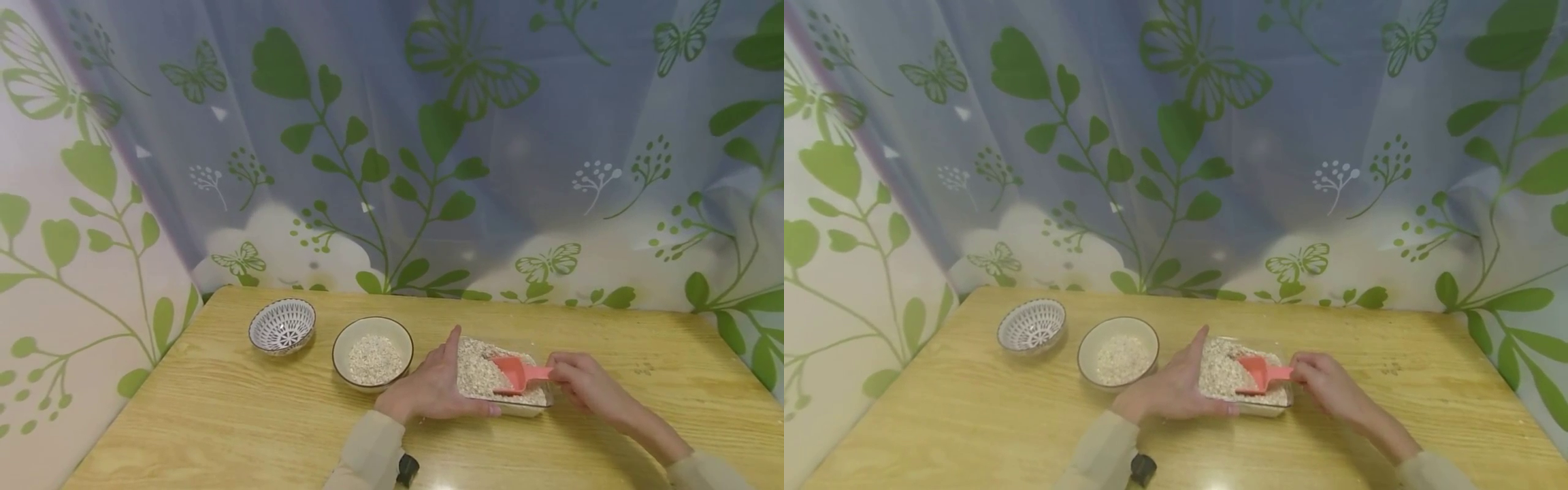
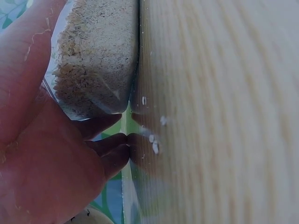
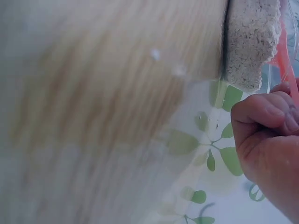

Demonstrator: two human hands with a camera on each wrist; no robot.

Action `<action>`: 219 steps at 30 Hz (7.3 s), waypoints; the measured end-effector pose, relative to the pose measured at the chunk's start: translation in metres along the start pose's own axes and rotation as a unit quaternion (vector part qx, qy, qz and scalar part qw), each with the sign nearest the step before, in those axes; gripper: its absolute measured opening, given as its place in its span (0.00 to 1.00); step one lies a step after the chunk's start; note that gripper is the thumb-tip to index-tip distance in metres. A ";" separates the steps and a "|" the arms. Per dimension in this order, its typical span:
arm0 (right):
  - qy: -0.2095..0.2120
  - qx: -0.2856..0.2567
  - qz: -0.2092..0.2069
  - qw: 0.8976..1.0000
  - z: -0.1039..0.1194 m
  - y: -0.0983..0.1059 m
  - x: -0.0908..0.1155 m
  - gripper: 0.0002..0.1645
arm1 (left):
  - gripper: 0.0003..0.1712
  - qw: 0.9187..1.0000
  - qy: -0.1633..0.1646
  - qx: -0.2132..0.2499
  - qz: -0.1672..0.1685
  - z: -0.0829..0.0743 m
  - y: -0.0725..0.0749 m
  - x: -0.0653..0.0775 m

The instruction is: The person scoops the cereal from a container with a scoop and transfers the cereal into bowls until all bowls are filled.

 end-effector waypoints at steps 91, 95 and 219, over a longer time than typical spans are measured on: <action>-0.047 -0.274 0.222 0.935 -0.020 0.016 0.010 0.19 | 0.79 1.000 -0.005 0.002 -0.002 0.001 0.000 -0.001; -0.023 -0.336 0.255 0.907 -0.016 0.017 0.010 0.23 | 0.79 1.000 -0.006 0.002 -0.003 0.002 0.000 -0.001; 0.054 -0.324 0.185 0.926 0.046 -0.001 -0.009 0.22 | 0.79 0.989 0.033 0.022 -0.140 0.112 0.095 0.061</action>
Point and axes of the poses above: each hand's wrist, its own x-axis away from the middle knuckle, its own y-axis out of the back of the hand, z = x × y, the point moved 4 cm from there along -x, towards the middle knuckle, and after that the axes turned 4 degrees about -z, right-handed, at the moved point
